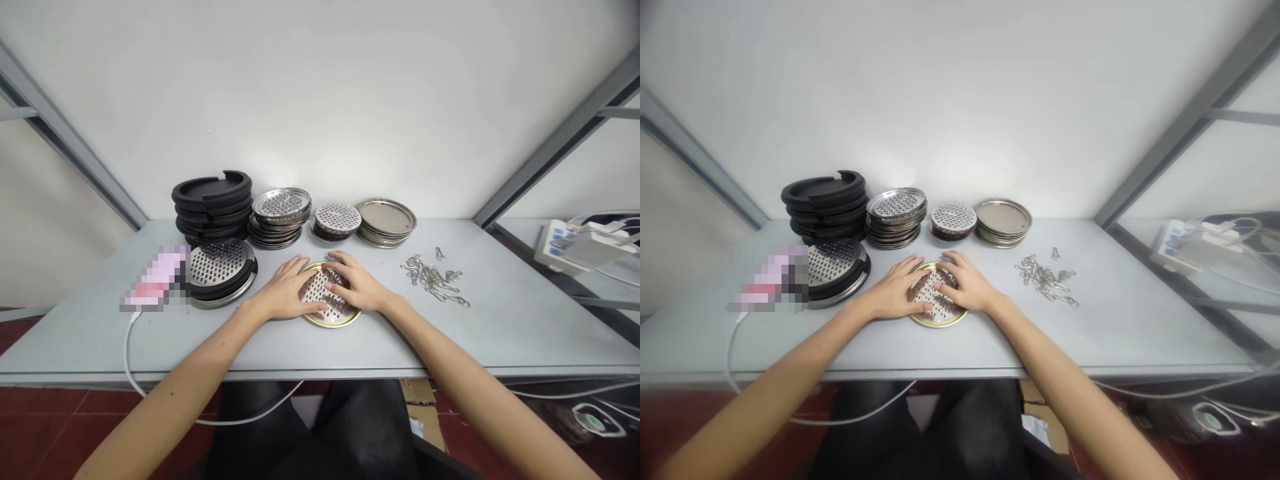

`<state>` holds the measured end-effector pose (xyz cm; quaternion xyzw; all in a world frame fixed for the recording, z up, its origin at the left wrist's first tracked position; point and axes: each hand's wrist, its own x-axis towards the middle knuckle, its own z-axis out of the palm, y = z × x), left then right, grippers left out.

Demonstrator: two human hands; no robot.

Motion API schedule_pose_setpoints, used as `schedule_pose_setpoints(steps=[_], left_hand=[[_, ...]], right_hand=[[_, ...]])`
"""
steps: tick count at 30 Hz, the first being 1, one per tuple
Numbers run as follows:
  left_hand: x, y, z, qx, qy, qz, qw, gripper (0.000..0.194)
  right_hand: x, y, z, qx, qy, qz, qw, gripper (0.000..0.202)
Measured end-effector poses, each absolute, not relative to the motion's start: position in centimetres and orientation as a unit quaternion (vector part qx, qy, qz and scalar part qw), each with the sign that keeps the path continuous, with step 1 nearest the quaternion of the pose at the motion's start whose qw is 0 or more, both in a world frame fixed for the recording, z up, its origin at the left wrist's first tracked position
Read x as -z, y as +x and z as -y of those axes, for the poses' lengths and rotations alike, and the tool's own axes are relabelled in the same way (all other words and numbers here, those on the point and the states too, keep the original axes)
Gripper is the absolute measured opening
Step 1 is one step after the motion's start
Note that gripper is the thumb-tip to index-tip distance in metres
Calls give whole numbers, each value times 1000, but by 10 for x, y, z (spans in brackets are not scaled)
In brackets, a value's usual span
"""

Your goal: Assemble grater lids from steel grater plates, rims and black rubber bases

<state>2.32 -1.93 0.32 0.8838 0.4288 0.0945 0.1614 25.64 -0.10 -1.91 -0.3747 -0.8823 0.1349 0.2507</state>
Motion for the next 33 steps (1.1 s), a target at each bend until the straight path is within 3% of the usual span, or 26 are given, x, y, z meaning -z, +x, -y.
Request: schedule_pose_setpoints(steps=[33], left_hand=[[-5, 27, 22, -87, 872, -457, 155, 96]], right_hand=[[21, 255, -3, -155, -365, 873, 285, 41]])
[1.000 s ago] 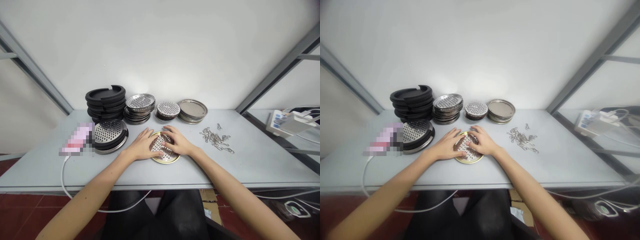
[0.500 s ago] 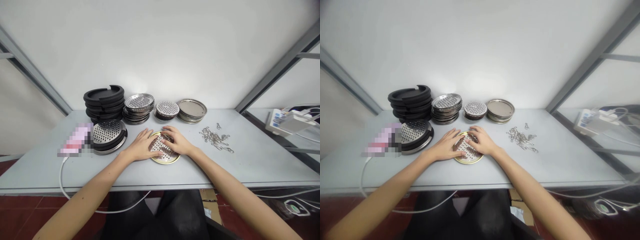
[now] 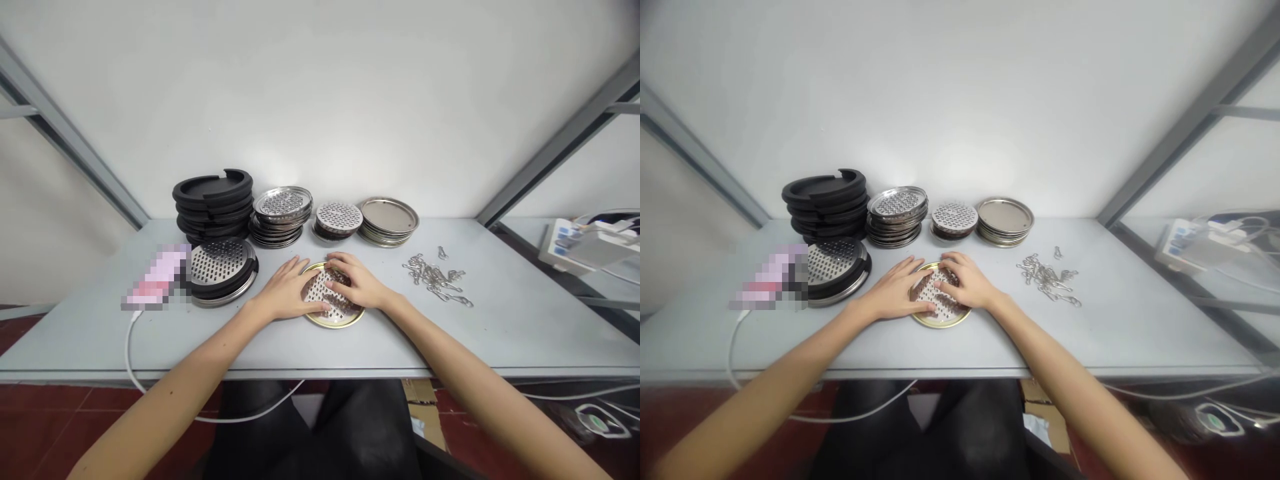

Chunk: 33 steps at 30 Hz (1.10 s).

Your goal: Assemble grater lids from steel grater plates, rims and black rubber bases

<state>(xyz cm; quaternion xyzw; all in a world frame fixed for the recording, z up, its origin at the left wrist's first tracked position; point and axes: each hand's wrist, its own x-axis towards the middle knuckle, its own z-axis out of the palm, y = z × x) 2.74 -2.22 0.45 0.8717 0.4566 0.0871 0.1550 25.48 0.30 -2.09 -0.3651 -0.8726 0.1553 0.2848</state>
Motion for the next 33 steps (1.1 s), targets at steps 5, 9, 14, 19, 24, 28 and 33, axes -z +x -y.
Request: schedule_pose_setpoints(steps=[5, 9, 14, 19, 24, 28, 33], left_hand=[[-4, 29, 23, -97, 867, -465, 153, 93], [-4, 29, 23, -96, 866, -468, 146, 92], [-4, 29, 23, -96, 867, -468, 141, 89], [-2, 29, 22, -102, 865, -469, 147, 89], [-1, 28, 22, -101, 863, -472, 148, 88], [-1, 28, 22, -99, 865, -470, 145, 89], [1, 28, 22, -111, 861, -471, 153, 87]], right_hand=[[20, 254, -2, -153, -361, 874, 288, 40], [20, 253, -1, -150, -364, 870, 296, 40], [18, 253, -1, -151, -359, 871, 299, 32], [16, 252, -1, -144, -360, 870, 304, 32], [17, 251, -2, -143, -368, 866, 306, 29], [20, 252, 0, -157, -400, 848, 310, 29], [21, 255, 4, -169, -383, 840, 345, 41]])
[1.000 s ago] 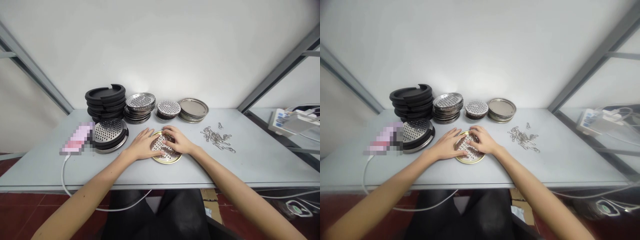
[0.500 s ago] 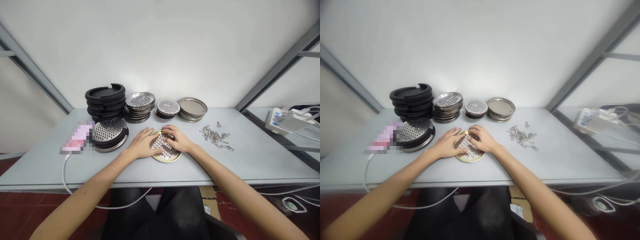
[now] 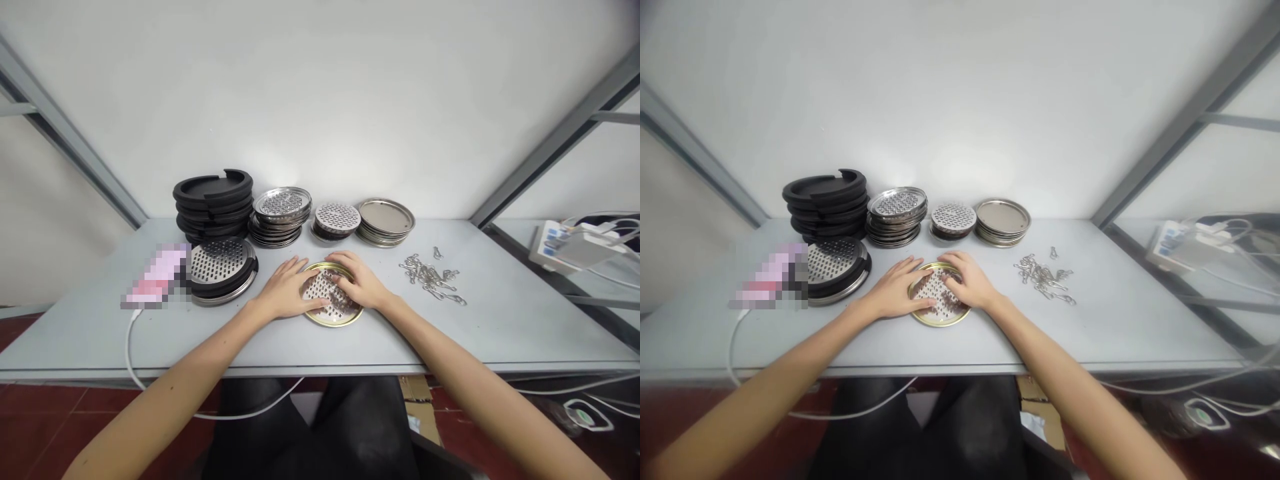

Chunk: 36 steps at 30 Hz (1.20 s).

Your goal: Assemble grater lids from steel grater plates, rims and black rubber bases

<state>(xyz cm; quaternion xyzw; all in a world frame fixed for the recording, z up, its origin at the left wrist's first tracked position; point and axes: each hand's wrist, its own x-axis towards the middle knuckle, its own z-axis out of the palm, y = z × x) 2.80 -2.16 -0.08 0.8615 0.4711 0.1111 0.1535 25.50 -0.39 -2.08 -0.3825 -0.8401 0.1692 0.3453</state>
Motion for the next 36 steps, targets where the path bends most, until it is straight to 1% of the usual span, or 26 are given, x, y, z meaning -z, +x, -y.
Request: schedule_pose_setpoints(steps=[4, 12, 17, 23, 28, 36], left_hand=[[1, 28, 22, -112, 863, -470, 149, 87], [1, 28, 22, -114, 863, -470, 150, 87], [1, 28, 23, -107, 863, -473, 140, 86], [-2, 30, 24, -114, 863, -473, 137, 85], [-1, 30, 24, -107, 862, -476, 134, 86], [1, 30, 22, -114, 863, -475, 128, 84]], right_hand=[[19, 255, 6, -185, -361, 846, 345, 54], [18, 254, 6, -190, -376, 848, 323, 53], [18, 253, 6, -187, -382, 846, 322, 50], [17, 252, 7, -203, -389, 837, 327, 41], [17, 252, 8, -223, -401, 831, 316, 40], [10, 251, 12, -186, -387, 853, 296, 33]])
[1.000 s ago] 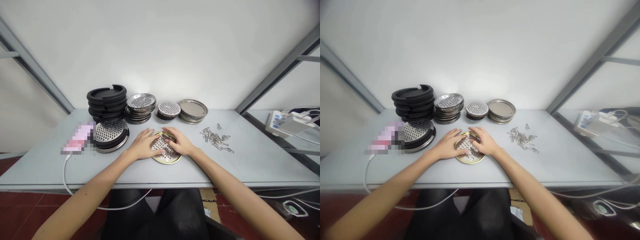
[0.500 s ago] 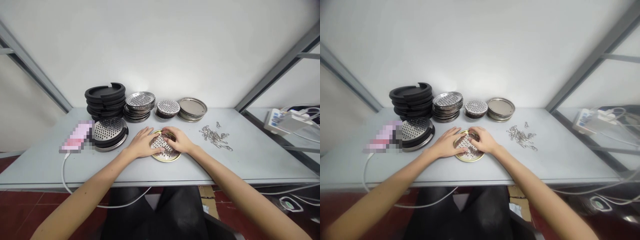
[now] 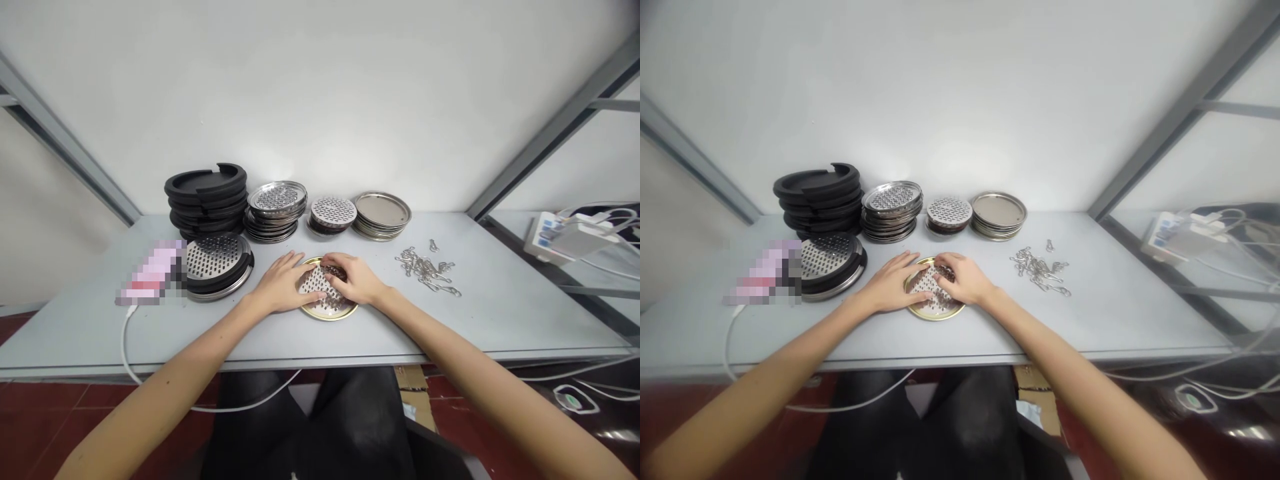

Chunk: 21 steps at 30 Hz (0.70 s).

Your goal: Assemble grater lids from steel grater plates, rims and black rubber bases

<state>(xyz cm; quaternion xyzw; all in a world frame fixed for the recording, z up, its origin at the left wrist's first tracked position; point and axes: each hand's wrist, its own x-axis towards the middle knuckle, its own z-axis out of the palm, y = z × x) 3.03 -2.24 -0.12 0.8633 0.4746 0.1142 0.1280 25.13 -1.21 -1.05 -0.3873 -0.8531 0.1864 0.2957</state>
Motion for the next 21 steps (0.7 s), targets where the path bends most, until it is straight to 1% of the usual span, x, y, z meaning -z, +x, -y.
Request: schedule_pose_setpoints(steps=[9, 21], left_hand=[[-1, 30, 23, -99, 863, -479, 129, 86], [-2, 31, 24, -106, 865, -474, 122, 82]], right_hand=[[8, 251, 13, -151, -375, 874, 270, 29], [3, 247, 15, -121, -393, 883, 228, 34]])
